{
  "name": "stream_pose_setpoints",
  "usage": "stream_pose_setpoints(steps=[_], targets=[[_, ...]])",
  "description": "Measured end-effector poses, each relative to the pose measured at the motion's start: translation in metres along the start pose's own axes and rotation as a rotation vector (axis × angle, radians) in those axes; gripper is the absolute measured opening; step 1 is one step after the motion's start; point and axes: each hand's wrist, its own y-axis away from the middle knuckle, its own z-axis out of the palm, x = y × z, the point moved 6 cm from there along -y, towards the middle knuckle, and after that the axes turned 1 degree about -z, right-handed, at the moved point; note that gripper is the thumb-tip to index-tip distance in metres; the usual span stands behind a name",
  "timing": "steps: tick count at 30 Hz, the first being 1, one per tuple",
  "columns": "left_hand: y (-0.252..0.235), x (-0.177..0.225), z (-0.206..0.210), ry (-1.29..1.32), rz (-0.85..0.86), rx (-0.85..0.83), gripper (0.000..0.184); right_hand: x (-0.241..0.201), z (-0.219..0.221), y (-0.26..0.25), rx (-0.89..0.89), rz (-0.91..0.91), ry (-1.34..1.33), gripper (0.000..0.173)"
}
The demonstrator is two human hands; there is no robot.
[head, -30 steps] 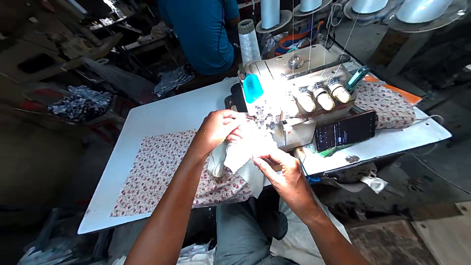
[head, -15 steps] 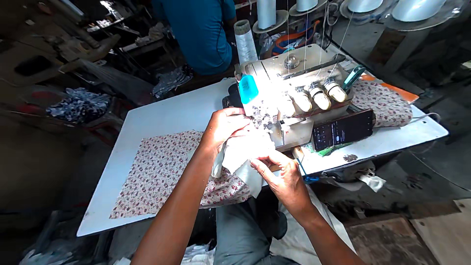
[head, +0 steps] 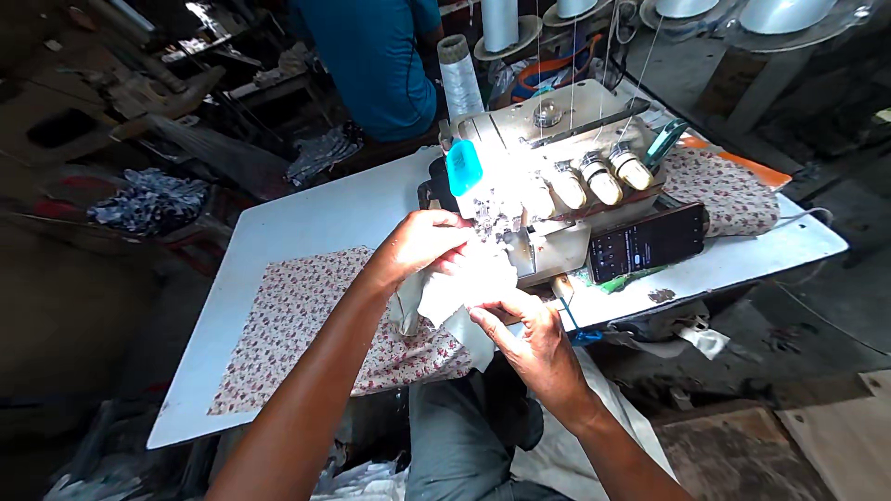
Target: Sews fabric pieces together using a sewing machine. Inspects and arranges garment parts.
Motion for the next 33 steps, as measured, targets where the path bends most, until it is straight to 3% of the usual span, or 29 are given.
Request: stream_pose_setpoints(steps=[4, 10, 17, 33], targets=[[0.001, -0.011, 0.002, 0.221, 0.002, 0.002, 0.027, -0.001, -0.002, 0.001, 0.025, -0.007, -0.028, 0.017], [0.000, -0.021, 0.003, 0.445, -0.075, -0.055, 0.027, 0.007, -0.004, 0.001, 0.016, 0.044, -0.111, 0.016], [0.001, -0.022, 0.004, 0.492, -0.093, 0.022, 0.031, 0.013, -0.005, 0.003, 0.007, 0.062, -0.102, 0.017], [0.002, -0.024, 0.003, 0.560, -0.108, 0.004, 0.023, 0.014, -0.007, 0.005, -0.012, 0.095, -0.168, 0.014]])
